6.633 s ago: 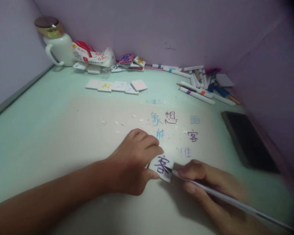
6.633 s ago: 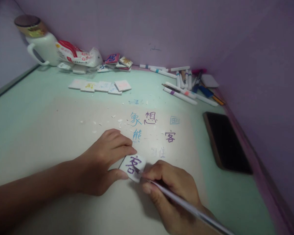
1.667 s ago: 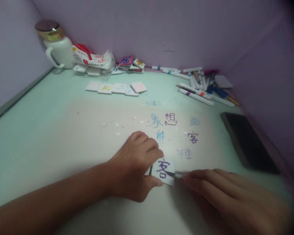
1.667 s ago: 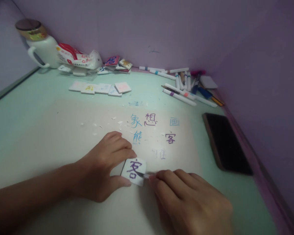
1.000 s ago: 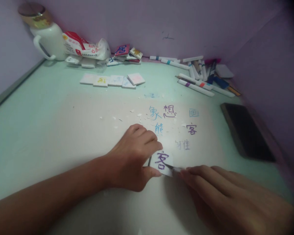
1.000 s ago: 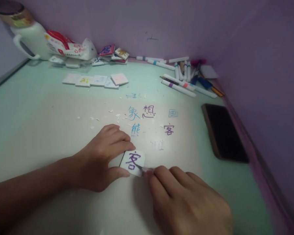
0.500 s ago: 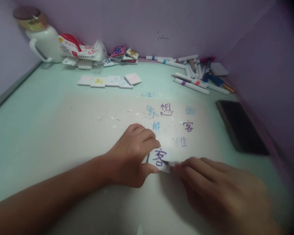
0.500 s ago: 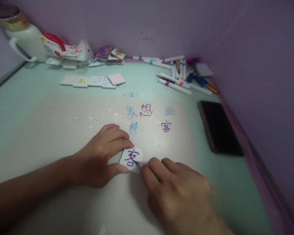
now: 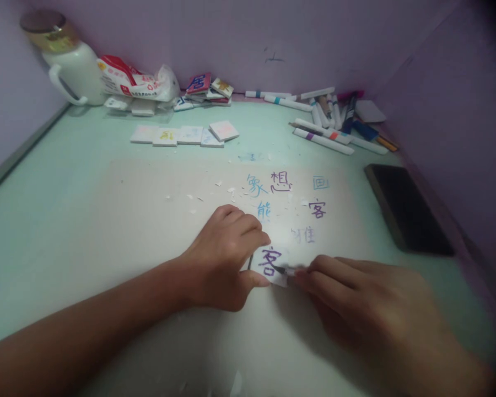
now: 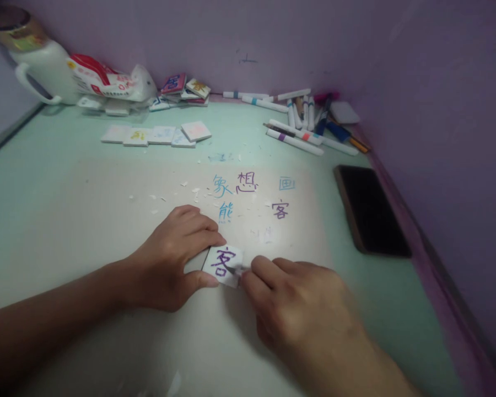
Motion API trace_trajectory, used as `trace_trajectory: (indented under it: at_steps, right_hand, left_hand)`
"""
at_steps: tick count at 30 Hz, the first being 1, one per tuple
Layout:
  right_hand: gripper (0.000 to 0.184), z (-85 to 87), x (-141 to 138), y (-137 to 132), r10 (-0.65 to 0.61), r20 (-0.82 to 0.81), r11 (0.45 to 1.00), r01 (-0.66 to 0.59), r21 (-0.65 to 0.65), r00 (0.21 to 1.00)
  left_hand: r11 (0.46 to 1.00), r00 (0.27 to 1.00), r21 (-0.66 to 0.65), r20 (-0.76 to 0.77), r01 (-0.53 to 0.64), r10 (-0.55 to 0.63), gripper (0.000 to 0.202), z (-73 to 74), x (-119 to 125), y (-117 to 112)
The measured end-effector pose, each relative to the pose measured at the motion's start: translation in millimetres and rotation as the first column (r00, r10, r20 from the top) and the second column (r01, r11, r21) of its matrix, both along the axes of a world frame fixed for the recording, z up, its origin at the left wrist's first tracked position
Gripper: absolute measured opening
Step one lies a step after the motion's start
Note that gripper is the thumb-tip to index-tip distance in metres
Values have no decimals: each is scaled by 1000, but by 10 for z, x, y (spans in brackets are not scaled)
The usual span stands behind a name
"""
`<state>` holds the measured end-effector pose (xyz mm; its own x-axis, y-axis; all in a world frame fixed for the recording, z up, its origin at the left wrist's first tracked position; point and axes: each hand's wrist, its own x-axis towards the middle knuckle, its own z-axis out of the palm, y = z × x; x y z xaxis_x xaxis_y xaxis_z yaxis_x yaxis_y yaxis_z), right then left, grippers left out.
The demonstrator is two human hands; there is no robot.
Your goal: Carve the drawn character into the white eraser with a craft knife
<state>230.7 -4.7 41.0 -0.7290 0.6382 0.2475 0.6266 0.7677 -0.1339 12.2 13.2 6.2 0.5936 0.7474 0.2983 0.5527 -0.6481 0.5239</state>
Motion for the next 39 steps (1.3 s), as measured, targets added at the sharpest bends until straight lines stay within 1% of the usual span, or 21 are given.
trace_trajectory:
  at_steps: [5, 7, 9, 10, 12, 14, 18, 20, 22, 23, 24, 28, 30, 32, 35, 39]
  right_hand:
    - [28, 6, -13, 18, -29, -3, 999, 29, -30, 1000]
    - [26, -19, -39, -10, -98, -5, 995, 98, -19, 995]
    - [26, -65, -64, -46, -229, -76, 973, 229, -15, 970]
    - [26, -89, -72, -62, -283, -115, 959, 281, -37, 952]
    - [26, -129, -76, -80, -304, -159, 951, 291, -102, 939]
    - [26, -148, -66, -79, -264, -185, 961, 241, -138, 947]
    - [28, -156, -37, -27, -199, -210, 976, 174, -133, 957]
    - [28, -162, -23, 15, -141, -186, 988, 127, -85, 972]
    - [28, -173, -8, 64, -78, -155, 997, 78, -7, 985]
    - [28, -181, -1, 90, -54, -149, 998, 58, 17, 987]
    - [29, -189, 8, 116, -35, -153, 999, 38, 13, 988]
    - [27, -222, 36, 203, -12, -237, 989, -23, -145, 971]
    - [26, -227, 45, 229, -6, -247, 982, -41, -182, 969]
    - [25, -217, 49, 245, 23, -225, 981, -65, -181, 974]
    - [24, -182, 44, 257, 68, -149, 987, -88, -131, 986]
    - [24, -137, 31, 280, 97, -67, 992, -102, -75, 993]
  left_hand:
    - [1000, 1000, 0, 3, 25, -25, 25, 13, 2, 23]
    - [1000, 1000, -6, -2, 29, -29, 26, 15, 3, 29]
    - [999, 999, -3, 2, 32, -32, 26, 9, 3, 31]
    - [999, 999, -1, 4, 33, -33, 25, 4, 3, 30]
    - [1000, 999, -3, 11, 30, -30, 25, -9, 4, 26]
    - [1000, 1000, -8, 20, 21, -20, 25, -23, 5, 20]
    - [1000, 1000, -4, 19, 5, -5, 26, -28, 7, 17]
    - [1000, 1000, 3, 14, 10, -10, 27, -18, 7, 20]
    - [1000, 1000, 5, 2, 18, -18, 28, -5, 6, 23]
    - [1000, 1000, 4, -5, 20, -20, 29, 1, 5, 24]
    - [1000, 1000, 3, -10, 21, -21, 29, 6, 4, 26]
    - [1000, 999, -8, -25, 21, -21, 30, 15, 4, 30]
    - [1000, 999, -1, -25, 24, -24, 31, 14, 5, 32]
    - [1000, 999, 6, -20, 25, -25, 31, 13, 5, 33]
    - [1000, 999, 2, -26, 30, -30, 31, 14, 1, 34]
    - [999, 998, -5, -39, 43, -43, 33, 8, -10, 40]
